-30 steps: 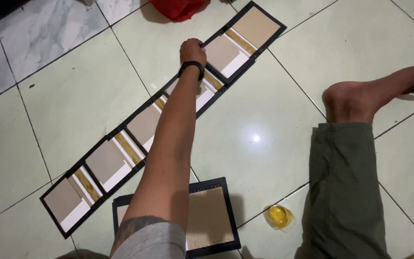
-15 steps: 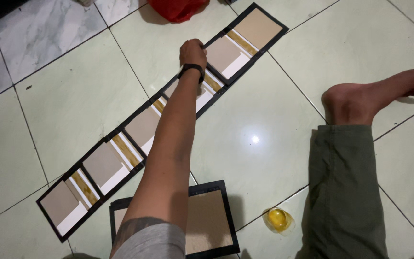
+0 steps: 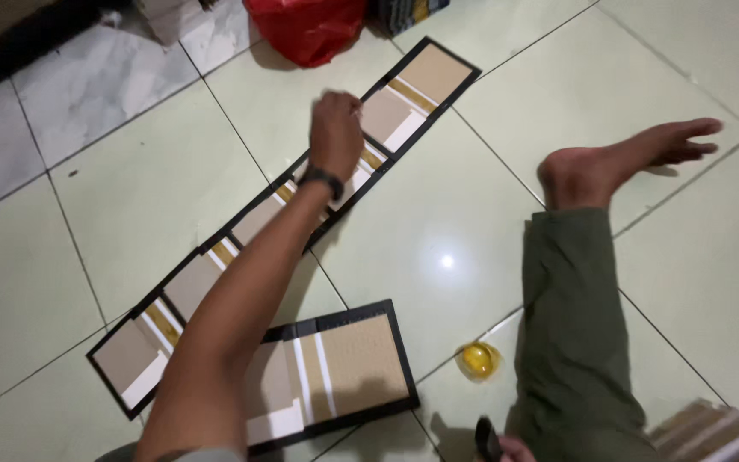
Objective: The person sits on the floor and applies a yellow adhesive from a small container onto the spine of a book using a small brush. They repeatedly dip the brush into the container and spread the glue along the binding of the book.
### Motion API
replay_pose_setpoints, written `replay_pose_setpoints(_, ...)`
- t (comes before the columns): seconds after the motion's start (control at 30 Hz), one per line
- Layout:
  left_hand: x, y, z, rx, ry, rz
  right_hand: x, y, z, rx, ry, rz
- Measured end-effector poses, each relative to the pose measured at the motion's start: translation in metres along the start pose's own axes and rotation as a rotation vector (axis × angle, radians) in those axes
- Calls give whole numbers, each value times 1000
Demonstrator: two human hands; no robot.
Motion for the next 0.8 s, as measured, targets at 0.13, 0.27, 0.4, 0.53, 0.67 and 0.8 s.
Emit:
replay_pose_setpoints(0.13, 88, 87, -39, 22, 340, 231, 9, -3, 14, -13, -280, -72)
replay_pose_setpoints(0.27, 213, 206, -117, -35, 631, 109, 7, 45, 89, -217, -1132, -495)
replay_pose_setpoints(0.4, 257, 328, -86, -77, 610, -115, -52, 170, 309, -578, -2730, -1030)
replay_pose_setpoints(0.53, 270, 368, -55, -216, 651, -162, -73, 160, 280, -132, -2366, -863)
replay_pose_setpoints(0.67, 267, 367, -9, -167, 442, -121, -36, 176, 264, -55, -2208, -986)
replay_pose_setpoints(0.8, 261, 368, 18, -213, 480, -203, -54, 174, 249, 62, -2110, -1065)
Point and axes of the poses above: each hand's wrist, its own y-axis away from the middle knuckle, its own z-axis out of the palm, x = y × z, the point moved 2 cm from there along -y, towards the middle knuckle, and after that the axes turned 14 degrees about z, right-handed, at the moved point
